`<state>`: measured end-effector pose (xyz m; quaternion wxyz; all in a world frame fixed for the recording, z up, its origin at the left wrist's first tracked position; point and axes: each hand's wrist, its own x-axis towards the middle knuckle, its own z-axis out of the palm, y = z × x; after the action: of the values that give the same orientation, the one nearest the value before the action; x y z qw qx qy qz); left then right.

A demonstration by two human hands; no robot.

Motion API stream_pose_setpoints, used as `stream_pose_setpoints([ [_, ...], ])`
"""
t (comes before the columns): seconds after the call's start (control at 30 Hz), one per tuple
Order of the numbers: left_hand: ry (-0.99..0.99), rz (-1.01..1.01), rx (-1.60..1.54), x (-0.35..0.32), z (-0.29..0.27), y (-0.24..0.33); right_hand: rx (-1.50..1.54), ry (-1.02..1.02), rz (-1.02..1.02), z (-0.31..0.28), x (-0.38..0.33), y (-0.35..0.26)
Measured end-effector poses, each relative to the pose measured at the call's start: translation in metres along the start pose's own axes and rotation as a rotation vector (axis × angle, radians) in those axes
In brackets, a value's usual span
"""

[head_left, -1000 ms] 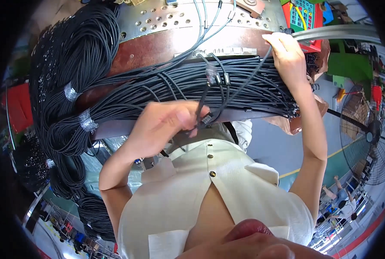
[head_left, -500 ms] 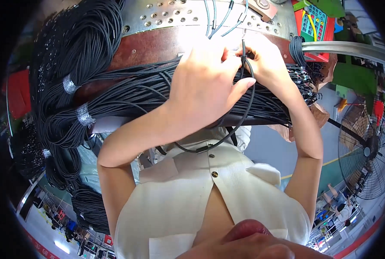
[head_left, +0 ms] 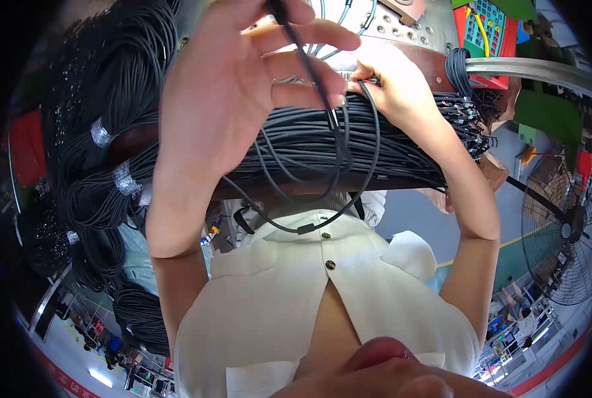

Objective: Sorting and organizing individual wires from bundles and inserting them into an alignment plate.

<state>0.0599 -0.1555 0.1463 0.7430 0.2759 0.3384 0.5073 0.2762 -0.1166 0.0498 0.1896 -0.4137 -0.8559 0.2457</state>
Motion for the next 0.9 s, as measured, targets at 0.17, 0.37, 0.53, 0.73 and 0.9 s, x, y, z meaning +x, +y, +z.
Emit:
stream_pose_setpoints([
  [0.17,-0.056,-0.126,-0.041,-0.018,0.0,-0.008,-0.174,-0.028,-0.275,-0.03,0.0,0.002],
  [0.37,-0.222,-0.404,0.219,-0.008,0.015,-0.043,-0.444,0.043,-0.472,-0.066,-0.006,-0.042],
  [0.53,-0.349,0.339,1.123,-0.037,0.003,-0.035,-0.323,0.216,-0.182,-0.058,-0.032,0.005],
  [0.73,-0.145,0.471,1.403,-0.029,-0.027,-0.064,0.184,0.117,0.145,-0.007,-0.018,0.004],
  [0.9,-0.354,0.416,1.197,-0.051,-0.022,-0.058,0.269,0.104,0.119,-0.008,-0.019,0.008],
])
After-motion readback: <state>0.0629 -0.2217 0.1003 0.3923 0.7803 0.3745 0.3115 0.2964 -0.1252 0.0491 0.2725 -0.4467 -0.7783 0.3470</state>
